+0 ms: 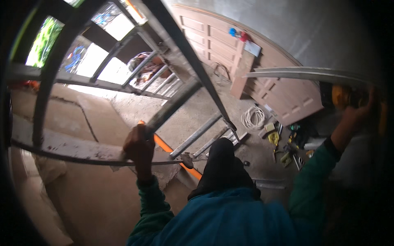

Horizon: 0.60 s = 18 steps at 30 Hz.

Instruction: The person cuts a metal stud with an angle grinder, trims the edge with pliers, and then climbs a ladder to secure the frame piece to the ceiling using a power drill.

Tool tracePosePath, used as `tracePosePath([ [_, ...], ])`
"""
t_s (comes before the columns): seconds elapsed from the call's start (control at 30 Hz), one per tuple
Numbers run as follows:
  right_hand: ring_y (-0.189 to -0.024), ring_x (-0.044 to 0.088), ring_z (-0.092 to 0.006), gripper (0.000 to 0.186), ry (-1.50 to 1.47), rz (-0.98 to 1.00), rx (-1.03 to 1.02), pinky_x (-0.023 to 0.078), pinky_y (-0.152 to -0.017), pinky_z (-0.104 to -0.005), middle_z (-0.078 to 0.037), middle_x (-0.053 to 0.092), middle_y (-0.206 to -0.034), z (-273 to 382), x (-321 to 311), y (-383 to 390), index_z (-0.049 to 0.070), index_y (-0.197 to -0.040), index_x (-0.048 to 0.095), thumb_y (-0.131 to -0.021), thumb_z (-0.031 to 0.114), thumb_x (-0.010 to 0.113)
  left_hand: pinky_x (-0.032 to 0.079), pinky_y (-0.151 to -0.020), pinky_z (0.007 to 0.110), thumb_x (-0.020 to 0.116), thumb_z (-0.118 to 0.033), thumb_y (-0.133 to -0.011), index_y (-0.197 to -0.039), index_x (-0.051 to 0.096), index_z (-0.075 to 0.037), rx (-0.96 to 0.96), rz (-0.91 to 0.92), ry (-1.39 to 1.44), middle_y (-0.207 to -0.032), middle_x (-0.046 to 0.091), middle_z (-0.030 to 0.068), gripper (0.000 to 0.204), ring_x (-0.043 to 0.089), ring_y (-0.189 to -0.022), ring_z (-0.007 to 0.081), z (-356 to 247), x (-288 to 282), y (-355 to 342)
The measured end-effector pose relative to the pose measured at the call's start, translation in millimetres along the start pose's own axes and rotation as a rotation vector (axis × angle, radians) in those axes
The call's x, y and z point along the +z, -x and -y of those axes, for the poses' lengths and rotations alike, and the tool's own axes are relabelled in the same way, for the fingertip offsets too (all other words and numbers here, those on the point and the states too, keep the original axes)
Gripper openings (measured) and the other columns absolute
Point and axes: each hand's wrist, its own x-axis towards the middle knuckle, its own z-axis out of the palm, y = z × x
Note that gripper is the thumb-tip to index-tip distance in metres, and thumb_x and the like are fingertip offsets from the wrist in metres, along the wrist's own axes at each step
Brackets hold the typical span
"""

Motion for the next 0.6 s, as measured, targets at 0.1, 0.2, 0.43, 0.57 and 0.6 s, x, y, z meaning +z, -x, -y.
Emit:
tracePosePath([
  [0.1,-0.107,0.057,-0.0255,0.052,-0.140,0.001,0.040,0.050,-0.092,-0.0337,-0.015,0.050,-0.125,27,3,-34,0.007,-0.125,0.052,-0.077,-0.012,0.060,0.042,-0.051,0.037,0.065,-0.019,-0.075,-0.071,0.046,-0.012,-0.019,-0.004,0.039,-0.064,0.047,0.0045,0.021,0.053,-0.056,0.0228,16,-28,-9],
  [0.2,-0.109,0.057,-0.0287,0.052,0.184,-0.052,-0.210,0.049,-0.093,-0.0360,-0.015,0.052,-0.124,61,19,-51,0.009,-0.123,0.053,-0.075,-0.007,0.067,0.041,-0.050,0.035,0.065,-0.021,-0.076,-0.069,0.045,-0.012,-0.043,-0.031,0.063,-0.062,0.047,0.0046,0.022,0.052,-0.055,0.0220,31,-39,-5],
  [0.43,-0.105,0.060,-0.0282,0.055,0.387,-0.146,-0.387,0.049,-0.089,-0.0343,-0.014,0.059,-0.117,157,45,-95,0.008,-0.120,0.057,-0.068,0.003,0.076,0.038,-0.047,0.034,0.058,-0.011,-0.076,-0.068,0.046,-0.011,-0.058,-0.024,0.134,-0.059,0.045,0.0051,0.015,0.049,-0.051,0.0211,69,-68,-11],
  [0.57,-0.118,0.050,-0.0284,0.041,0.248,-0.088,-0.238,0.046,-0.095,-0.0375,-0.017,0.050,-0.128,228,30,-151,0.010,-0.121,0.057,-0.082,0.021,0.064,0.042,-0.046,0.035,0.052,-0.011,-0.080,-0.072,0.049,-0.010,-0.077,0.125,0.219,-0.059,0.049,0.0069,0.009,0.054,-0.051,0.0232,98,-127,-32],
  [0.6,-0.121,0.048,-0.0284,0.039,0.209,-0.089,-0.196,0.045,-0.097,-0.0383,-0.018,0.047,-0.130,250,22,-172,0.011,-0.121,0.058,-0.085,0.026,0.061,0.043,-0.046,0.036,0.051,-0.011,-0.080,-0.074,0.051,-0.009,-0.065,0.178,0.240,-0.059,0.052,0.0080,0.007,0.056,-0.052,0.0245,106,-140,-38],
])
